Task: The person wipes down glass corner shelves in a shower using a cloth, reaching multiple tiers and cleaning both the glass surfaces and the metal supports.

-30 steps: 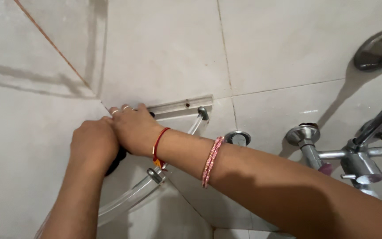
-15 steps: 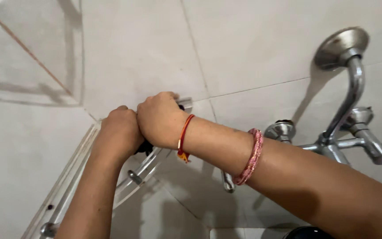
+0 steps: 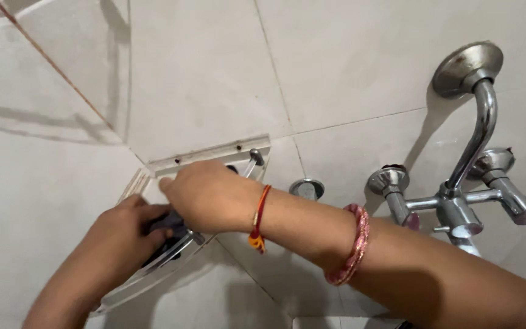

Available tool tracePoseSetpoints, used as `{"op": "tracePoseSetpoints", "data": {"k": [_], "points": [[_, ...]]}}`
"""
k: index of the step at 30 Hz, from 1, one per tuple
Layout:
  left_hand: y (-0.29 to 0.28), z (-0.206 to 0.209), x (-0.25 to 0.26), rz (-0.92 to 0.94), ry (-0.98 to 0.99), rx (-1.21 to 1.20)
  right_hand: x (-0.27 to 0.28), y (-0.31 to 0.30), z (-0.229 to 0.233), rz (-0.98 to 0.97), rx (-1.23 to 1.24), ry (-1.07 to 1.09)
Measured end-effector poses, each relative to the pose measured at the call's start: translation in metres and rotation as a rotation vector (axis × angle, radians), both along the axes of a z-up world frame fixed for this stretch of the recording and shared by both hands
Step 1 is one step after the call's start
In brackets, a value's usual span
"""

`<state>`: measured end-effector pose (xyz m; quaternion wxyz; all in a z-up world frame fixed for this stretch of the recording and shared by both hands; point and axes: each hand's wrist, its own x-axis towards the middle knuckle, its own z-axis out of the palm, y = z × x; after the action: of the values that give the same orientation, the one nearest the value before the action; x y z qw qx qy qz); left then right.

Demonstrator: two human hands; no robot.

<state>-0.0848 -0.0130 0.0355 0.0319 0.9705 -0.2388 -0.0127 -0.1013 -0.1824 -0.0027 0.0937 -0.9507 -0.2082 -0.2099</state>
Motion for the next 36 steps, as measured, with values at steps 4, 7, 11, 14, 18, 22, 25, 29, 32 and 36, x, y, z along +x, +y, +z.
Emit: {"op": "tracePoseSetpoints", "data": {"k": [4,7,11,14,18,22,25,29,32,36], "points": [[0.019,0.008,-0.01,0.202,0.087,0.01,-0.002,0.015,0.009,0.046,0.029,0.093],[0.019,0.012,-0.009,0.378,0.152,0.015,0.004,0.018,0.016,0.071,0.142,0.148],[0.022,0.022,-0.001,0.364,-0.054,-0.024,0.01,0.019,0.021,0.139,0.245,0.034],[0.02,0.041,0.009,0.261,-0.35,-0.19,0.016,0.023,0.038,0.037,0.35,-0.225],[0.006,0.06,0.022,-0.011,-0.769,-0.517,0.024,0.014,0.077,-0.036,0.318,-0.729],[-0.032,0.061,0.069,-0.248,-0.794,-0.744,0.047,-0.009,0.095,-0.018,0.096,-0.959],[-0.064,0.047,0.11,-0.249,-0.733,-0.548,0.069,-0.034,0.082,-0.146,-0.071,-0.855],[-0.072,0.016,0.124,-0.151,-0.811,-0.266,0.085,-0.047,0.047,-0.197,-0.258,-0.761],[-0.067,0.004,0.118,0.018,-0.366,-0.35,0.088,-0.04,0.025,-0.169,-0.376,-0.57],[-0.057,-0.007,0.134,0.229,-0.207,-0.248,0.101,-0.027,0.017,-0.109,-0.401,-0.538]]}}
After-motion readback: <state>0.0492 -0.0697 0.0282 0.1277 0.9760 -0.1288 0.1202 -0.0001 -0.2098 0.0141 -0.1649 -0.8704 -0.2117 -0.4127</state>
